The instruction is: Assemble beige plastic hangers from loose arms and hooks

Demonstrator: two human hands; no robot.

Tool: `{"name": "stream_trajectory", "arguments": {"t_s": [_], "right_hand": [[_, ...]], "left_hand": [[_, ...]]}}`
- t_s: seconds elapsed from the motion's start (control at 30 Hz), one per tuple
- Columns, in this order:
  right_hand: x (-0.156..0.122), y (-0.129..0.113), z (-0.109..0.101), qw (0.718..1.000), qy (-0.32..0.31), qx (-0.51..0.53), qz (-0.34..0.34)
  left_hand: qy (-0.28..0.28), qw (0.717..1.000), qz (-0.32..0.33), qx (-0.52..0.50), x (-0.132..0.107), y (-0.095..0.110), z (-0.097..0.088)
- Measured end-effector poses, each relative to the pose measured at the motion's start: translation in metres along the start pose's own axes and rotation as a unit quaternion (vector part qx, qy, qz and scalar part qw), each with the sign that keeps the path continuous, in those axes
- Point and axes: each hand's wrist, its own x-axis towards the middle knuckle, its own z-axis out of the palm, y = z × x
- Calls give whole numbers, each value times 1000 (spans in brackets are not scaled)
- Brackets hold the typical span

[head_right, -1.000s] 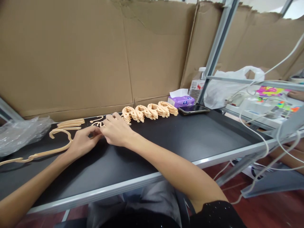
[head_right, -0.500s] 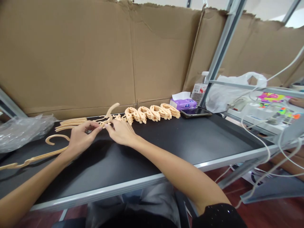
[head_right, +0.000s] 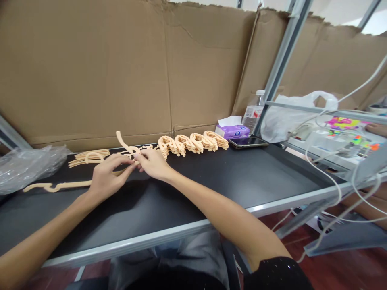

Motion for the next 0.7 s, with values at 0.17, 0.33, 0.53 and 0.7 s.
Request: {"name": "stream_trajectory", "arguments": {"t_s": [0.17,0.33,0.53,0.7], "right_hand": [[8,-3,-14,992,102,68,8],[12,-10,-32,979,173,110,-5],[13,-17,-43,966,208,153,-10],[13,-17,-46,972,154,174,8]], "left_hand": [[19,996,41,75,0,-5,-3],[1,998,2,62,-1,-13,-2],[35,966,-238,-92,8,-30,-2],[133,825,-352,-421,22,-34,-10]]}}
